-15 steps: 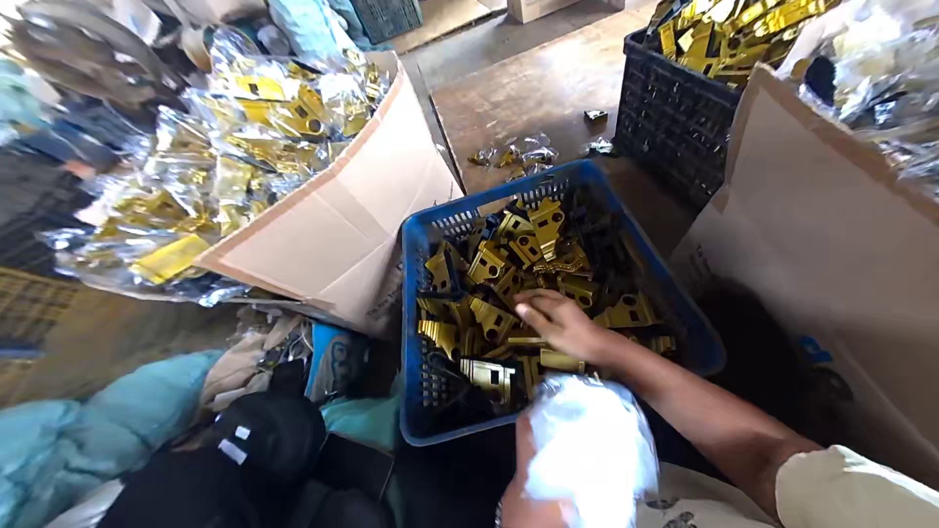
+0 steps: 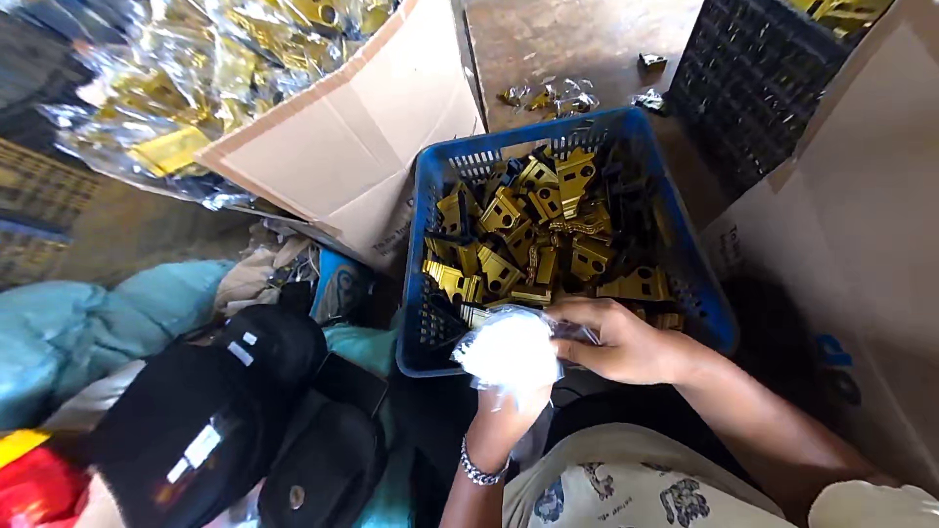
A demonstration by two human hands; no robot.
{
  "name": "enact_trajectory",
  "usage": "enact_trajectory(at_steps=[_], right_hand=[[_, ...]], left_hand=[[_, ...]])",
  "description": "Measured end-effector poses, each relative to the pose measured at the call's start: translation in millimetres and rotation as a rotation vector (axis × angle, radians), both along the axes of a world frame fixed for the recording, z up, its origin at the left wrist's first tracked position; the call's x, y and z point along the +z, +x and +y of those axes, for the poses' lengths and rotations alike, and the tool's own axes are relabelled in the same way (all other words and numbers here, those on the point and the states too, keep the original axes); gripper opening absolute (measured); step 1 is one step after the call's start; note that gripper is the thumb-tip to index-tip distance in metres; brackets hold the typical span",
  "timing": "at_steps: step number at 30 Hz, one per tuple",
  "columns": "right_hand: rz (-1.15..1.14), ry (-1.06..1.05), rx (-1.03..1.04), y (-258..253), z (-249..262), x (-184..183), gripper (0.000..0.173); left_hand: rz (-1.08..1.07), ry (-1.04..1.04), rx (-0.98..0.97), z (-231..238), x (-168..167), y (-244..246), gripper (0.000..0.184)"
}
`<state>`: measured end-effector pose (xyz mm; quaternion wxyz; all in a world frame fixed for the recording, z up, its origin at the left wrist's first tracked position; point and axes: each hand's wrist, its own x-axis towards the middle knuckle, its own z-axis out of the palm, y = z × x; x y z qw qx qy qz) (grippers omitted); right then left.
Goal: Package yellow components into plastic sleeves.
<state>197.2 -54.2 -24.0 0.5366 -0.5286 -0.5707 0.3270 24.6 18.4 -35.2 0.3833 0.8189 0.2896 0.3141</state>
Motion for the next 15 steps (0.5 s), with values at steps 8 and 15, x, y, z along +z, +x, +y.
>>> enact_trajectory(at_steps=[8,15], right_hand=[[0.257,-0.410,0.087,-2.4,-26.4,-12.2,0.023],[0.386,-0.395,0.165,-9.2,-21.1,-14.2,0.005]], left_hand=[[-0.105,-0.216,-0.062,16.8,-6.7,-17.1,0.048],[-0.048,-0.231,-0.231,17.2,-6.8,-24.4,0.043]])
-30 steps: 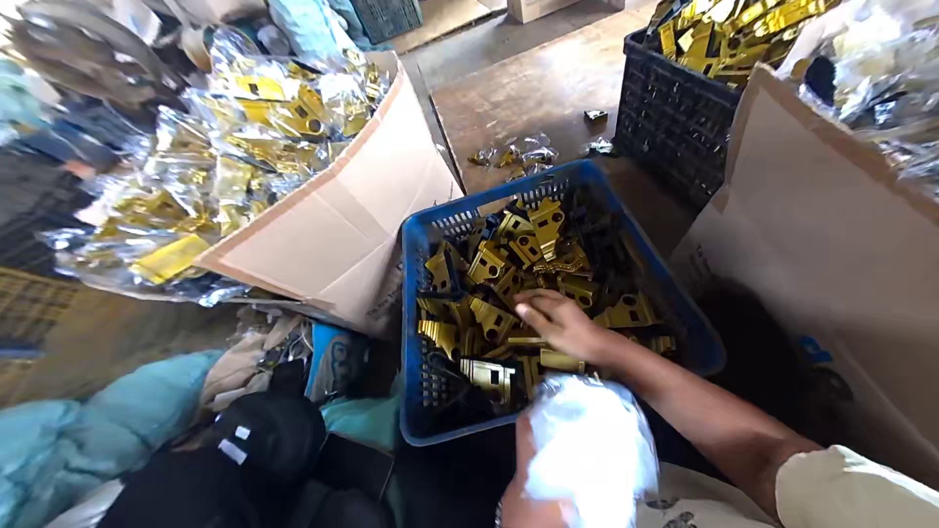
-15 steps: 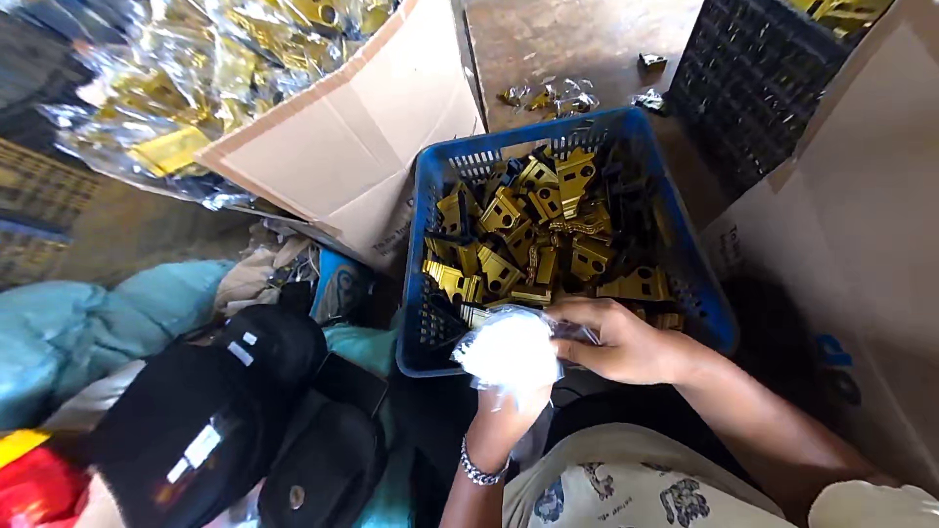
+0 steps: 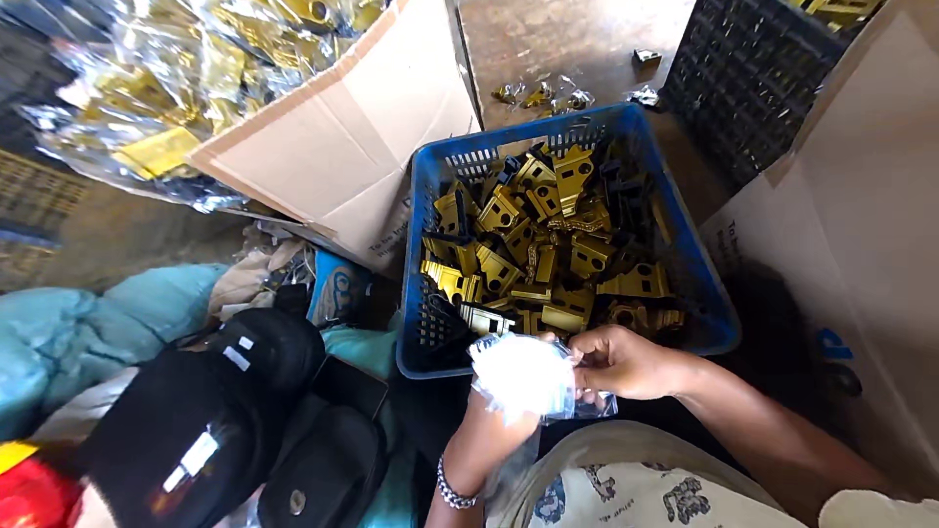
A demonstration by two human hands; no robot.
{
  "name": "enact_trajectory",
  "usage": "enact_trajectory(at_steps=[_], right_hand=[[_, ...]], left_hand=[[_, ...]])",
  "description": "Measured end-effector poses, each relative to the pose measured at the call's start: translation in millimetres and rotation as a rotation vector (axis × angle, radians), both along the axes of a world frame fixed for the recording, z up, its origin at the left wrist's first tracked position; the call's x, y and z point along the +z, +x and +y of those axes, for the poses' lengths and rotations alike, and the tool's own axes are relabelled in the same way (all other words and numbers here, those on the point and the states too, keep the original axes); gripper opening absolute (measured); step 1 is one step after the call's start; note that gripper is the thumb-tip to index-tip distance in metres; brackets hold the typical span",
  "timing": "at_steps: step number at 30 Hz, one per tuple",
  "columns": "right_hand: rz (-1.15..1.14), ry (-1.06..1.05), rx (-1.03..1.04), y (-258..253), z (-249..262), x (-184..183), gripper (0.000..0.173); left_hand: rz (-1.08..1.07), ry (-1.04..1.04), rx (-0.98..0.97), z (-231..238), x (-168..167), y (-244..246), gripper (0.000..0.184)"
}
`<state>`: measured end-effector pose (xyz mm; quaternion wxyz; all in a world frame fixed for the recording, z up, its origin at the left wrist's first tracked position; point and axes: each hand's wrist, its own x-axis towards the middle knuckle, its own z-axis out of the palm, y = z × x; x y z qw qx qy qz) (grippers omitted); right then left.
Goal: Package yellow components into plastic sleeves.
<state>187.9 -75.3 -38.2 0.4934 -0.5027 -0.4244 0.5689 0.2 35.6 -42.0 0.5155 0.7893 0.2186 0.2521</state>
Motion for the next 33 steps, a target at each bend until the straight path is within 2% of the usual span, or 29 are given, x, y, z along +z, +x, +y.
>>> enact_trajectory(at_steps=[3,4,5,6,8,9,10,11,13,15,16,17,19,21,23,26,28,29,31,32,33], right_hand=[[0.075,-0.012,-0.143,-7.3,3.3,-9.6,0.030],[0.075,-0.007,-0.214,-13.2,4.0,-11.1,0.036],[0.024,0.020,-0.265,-21.0,4.9,-11.8,0.039],[-0.058,0.100,-0.278,-31.0,5.2,-14.3,0.039],[-0.267,0.381,-0.179,-49.2,5.0,-20.1,0.030],[-0.329,0.484,-0.080,-50.6,5.5,-19.3,0.032],[-0.335,0.494,-0.007,-48.5,7.4,-16.4,0.039],[-0.295,0.427,0.041,-42.1,10.1,-12.1,0.042],[-0.269,0.225,0.028,-18.8,18.1,-4.4,0.041],[-0.380,0.006,-0.043,13.8,35.0,-2.0,0.021],[-0.509,-0.105,-0.047,28.6,48.3,-4.6,0.015],[-0.686,-0.187,-0.019,39.7,63.4,-11.7,0.018],[-1.034,-0.215,0.235,51.5,87.3,-32.9,0.049],[-1.174,-0.191,0.614,55.6,98.5,-48.7,0.070],[-1.214,-0.243,0.741,56.8,100.9,-47.1,0.077],[-1.286,-0.312,0.606,66.7,85.8,-33.0,0.060],[-1.195,-0.308,0.342,78.6,58.3,-26.3,0.046],[-1.074,-0.239,0.139,83.5,40.4,-24.6,0.043],[-0.719,-0.048,-0.268,80.5,8.7,-14.5,0.056],[-0.555,0.055,-0.392,75.0,-0.8,-5.7,0.062],[-0.405,0.162,-0.415,70.0,-6.5,5.5,0.067]], left_hand=[[0.053,0.288,0.376,7.5,-11.7,-11.5,0.045],[0.045,0.297,0.460,8.8,-11.5,-15.1,0.044],[0.015,0.216,0.451,6.1,-6.1,-18.8,0.042],[-0.020,0.074,0.345,-0.2,1.2,-23.7,0.038],[-0.027,-0.303,0.001,-15.1,8.0,-29.9,0.026],[-0.015,-0.400,-0.118,-21.0,5.3,-31.2,0.018],[-0.028,-0.434,-0.163,-23.6,1.7,-36.5,0.013],[-0.034,-0.380,-0.130,-24.3,-0.3,-42.5,0.009],[0.056,-0.050,0.082,-23.4,-3.9,-57.7,0.019],[0.258,0.266,0.295,-20.3,-4.8,-63.5,0.030],[0.294,0.383,0.390,-16.2,-6.6,-61.3,0.034],[0.261,0.422,0.478,-11.0,-7.4,-57.6,0.036],[0.056,0.279,0.564,-0.8,-8.7,-51.0,0.037],[-0.124,0.130,0.544,3.8,-8.3,-44.9,0.034],[-0.178,0.117,0.537,5.5,-3.2,-39.0,0.034],[-0.159,0.216,0.576,5.0,1.2,-33.4,0.040],[-0.109,0.304,0.586,5.6,2.0,-29.5,0.040],[-0.068,0.344,0.585,6.6,2.4,-26.6,0.041],[-0.042,0.315,0.564,10.8,0.0,-18.1,0.041],[-0.057,0.278,0.549,12.9,-1.1,-11.9,0.042],[-0.087,0.257,0.533,14.5,-1.0,-4.3,0.044]])
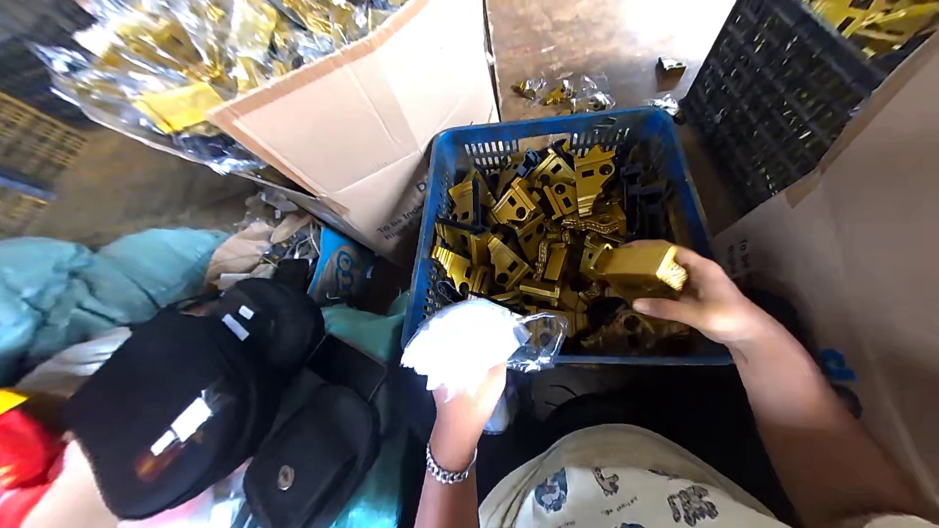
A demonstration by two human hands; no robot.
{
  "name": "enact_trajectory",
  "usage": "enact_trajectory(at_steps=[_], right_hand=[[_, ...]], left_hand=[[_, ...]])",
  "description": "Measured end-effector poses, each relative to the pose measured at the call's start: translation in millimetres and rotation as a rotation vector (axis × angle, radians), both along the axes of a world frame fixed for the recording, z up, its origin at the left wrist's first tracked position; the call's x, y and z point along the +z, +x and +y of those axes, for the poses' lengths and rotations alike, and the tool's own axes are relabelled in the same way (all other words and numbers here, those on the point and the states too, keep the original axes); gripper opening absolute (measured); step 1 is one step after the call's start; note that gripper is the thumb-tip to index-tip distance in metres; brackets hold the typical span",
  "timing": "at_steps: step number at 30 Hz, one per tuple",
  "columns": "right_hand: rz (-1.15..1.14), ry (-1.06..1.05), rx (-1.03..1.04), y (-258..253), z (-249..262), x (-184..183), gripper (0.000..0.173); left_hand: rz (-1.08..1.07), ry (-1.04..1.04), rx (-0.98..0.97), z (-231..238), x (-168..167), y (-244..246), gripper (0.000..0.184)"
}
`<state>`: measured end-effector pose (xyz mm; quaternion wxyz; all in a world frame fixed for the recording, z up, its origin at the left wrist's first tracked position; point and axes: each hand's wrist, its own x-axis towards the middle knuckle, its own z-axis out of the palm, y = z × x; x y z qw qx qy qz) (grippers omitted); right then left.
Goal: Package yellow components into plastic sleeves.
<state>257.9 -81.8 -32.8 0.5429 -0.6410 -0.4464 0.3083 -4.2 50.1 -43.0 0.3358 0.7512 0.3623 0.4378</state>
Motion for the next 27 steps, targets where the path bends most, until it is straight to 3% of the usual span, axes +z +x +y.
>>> enact_trajectory(at_steps=[2,4,8,10,13,16,19,21,23,24,27], right_hand=[[0.179,0.123,0.232,-10.2,-1.0,21.5,0.064],[0.179,0.056,0.406,-27.3,10.1,30.4,0.054],[-0.514,-0.053,0.160,-70.2,38.5,15.4,0.037],[-0.589,-0.190,0.240,-83.2,42.2,7.9,0.040],[-0.274,-0.263,0.242,-72.6,55.3,6.2,0.070],[0.047,-0.124,0.299,-58.7,57.3,10.7,0.089],[0.162,-0.002,0.166,-55.9,49.5,18.1,0.064],[0.038,0.092,0.036,-57.2,50.3,11.9,0.051],[-0.167,0.130,0.048,-51.5,47.2,4.3,0.046],[-0.249,0.049,0.100,-44.1,42.9,10.1,0.042],[-0.416,-0.368,0.353,-5.9,42.1,52.4,0.031]], left_hand=[[-0.058,-0.001,-0.035,-0.3,3.8,16.7,0.048],[-0.132,-0.105,-0.065,-7.8,13.8,30.4,0.047],[-0.441,-0.458,-0.101,-16.9,31.3,43.7,0.031],[-0.351,-0.446,-0.088,-20.2,34.1,42.3,0.031],[0.023,-0.225,-0.160,-27.6,24.5,37.2,0.037],[0.006,-0.019,-0.148,-17.7,3.0,42.1,0.042],[-0.166,-0.048,-0.056,-16.1,6.3,44.5,0.042],[-0.108,-0.036,-0.224,-31.5,10.7,39.3,0.039],[-0.167,-0.152,-0.464,-42.7,10.7,36.9,0.035],[-0.211,-0.223,-0.517,-42.5,8.8,34.1,0.031],[-0.325,-0.422,-0.433,-24.6,15.4,13.7,0.030]])
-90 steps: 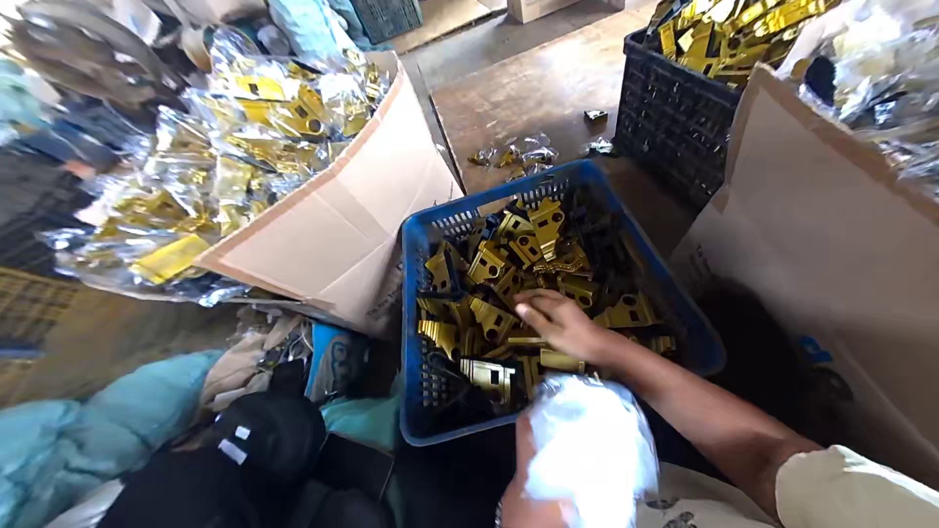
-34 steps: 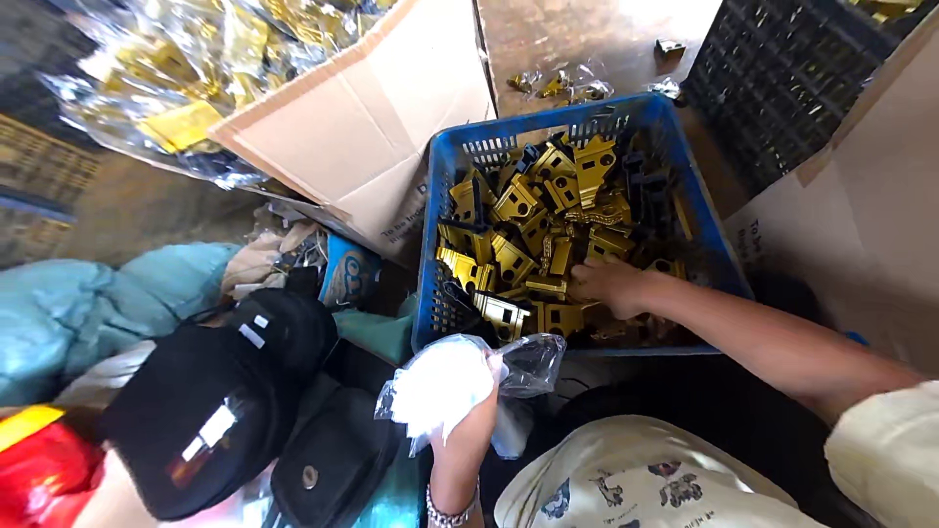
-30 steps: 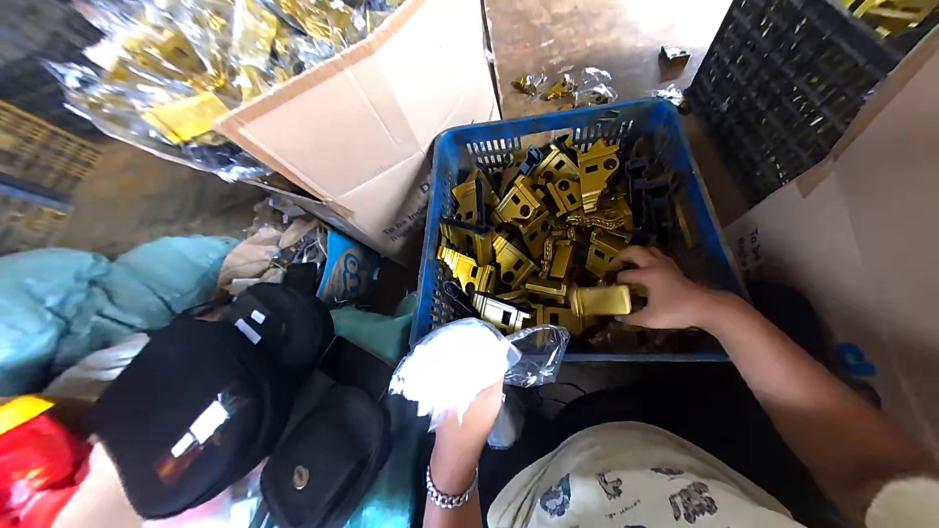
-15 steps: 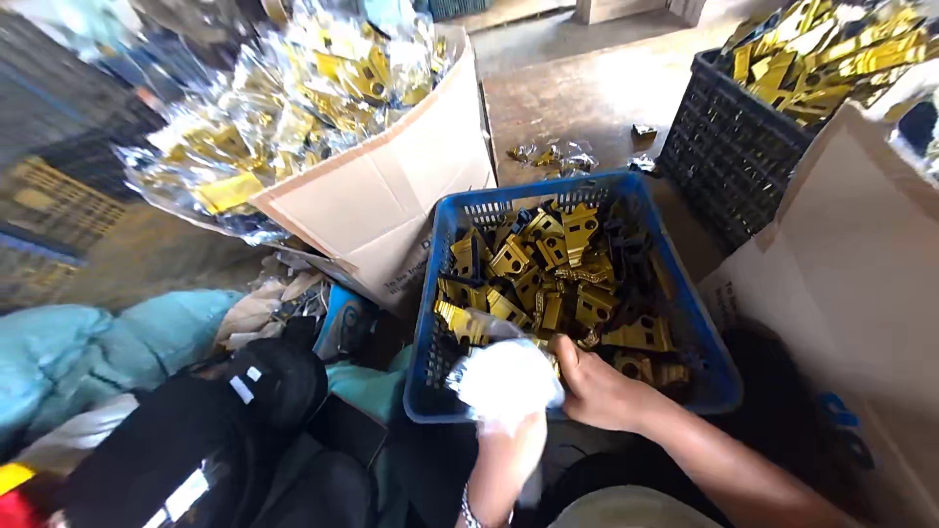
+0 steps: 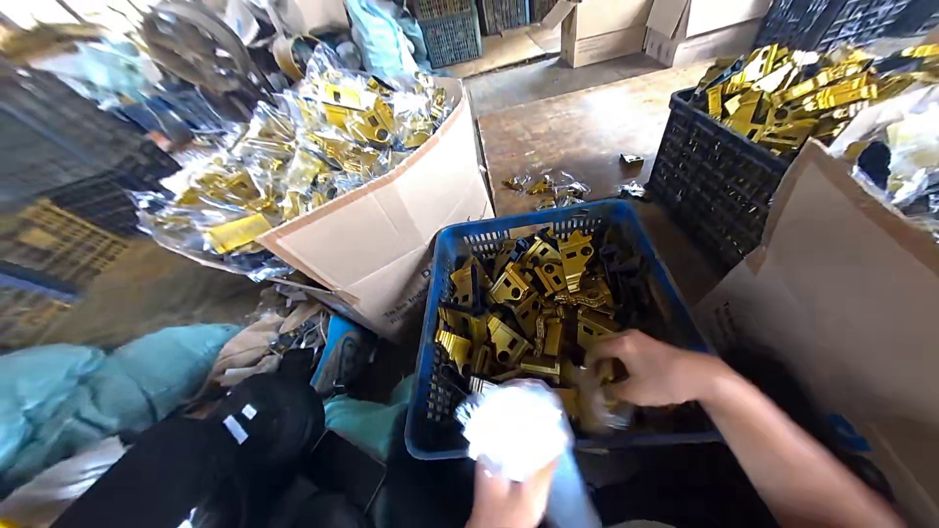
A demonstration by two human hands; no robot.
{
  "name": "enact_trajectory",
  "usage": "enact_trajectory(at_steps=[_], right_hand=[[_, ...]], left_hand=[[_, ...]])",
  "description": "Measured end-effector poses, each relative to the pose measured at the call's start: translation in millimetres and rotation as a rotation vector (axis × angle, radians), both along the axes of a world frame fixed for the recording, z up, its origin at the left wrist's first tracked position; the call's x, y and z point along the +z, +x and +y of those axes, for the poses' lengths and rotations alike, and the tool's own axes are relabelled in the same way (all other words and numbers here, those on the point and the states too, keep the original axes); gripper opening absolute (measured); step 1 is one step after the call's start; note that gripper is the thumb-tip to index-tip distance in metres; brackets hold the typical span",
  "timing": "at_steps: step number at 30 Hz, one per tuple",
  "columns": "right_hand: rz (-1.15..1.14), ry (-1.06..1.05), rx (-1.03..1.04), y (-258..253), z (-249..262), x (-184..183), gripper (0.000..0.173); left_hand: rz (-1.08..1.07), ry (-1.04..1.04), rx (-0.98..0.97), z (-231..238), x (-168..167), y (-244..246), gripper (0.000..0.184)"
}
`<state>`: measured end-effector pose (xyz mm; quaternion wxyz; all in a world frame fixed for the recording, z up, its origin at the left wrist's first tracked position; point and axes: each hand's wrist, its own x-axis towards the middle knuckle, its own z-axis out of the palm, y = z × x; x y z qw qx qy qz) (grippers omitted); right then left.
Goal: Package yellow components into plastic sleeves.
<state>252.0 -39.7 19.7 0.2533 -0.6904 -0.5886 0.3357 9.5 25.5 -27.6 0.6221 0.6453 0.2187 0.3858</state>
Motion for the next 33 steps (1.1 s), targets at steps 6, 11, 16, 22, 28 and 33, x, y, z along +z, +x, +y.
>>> enact_trajectory(at_steps=[6,11,16,22,28,33], right_hand=[[-0.260,0.496,-0.593,45.3,24.2,29.9,0.053],[0.211,0.438,0.078,-50.6,13.0,-14.2,0.047],[0.433,0.338,-0.007,-52.1,-3.0,-35.2,0.020],[0.769,0.061,0.048,-63.3,-26.0,-46.5,0.008],[0.875,0.164,-0.156,-82.2,-22.6,-52.1,0.012],[0.352,0.261,0.293,-89.3,-20.2,-49.4,0.012]], left_hand=[[0.146,0.068,0.363,11.6,5.6,-13.5,0.061],[0.464,0.427,0.293,-0.6,-10.8,9.8,0.043],[0.099,0.164,0.034,-4.1,-9.3,8.7,0.061],[0.215,0.193,0.139,12.0,-20.7,-9.4,0.035],[0.160,0.273,0.336,31.9,-23.6,-30.6,0.020],[0.199,0.026,-0.062,-1.7,-17.1,-32.3,0.053]])
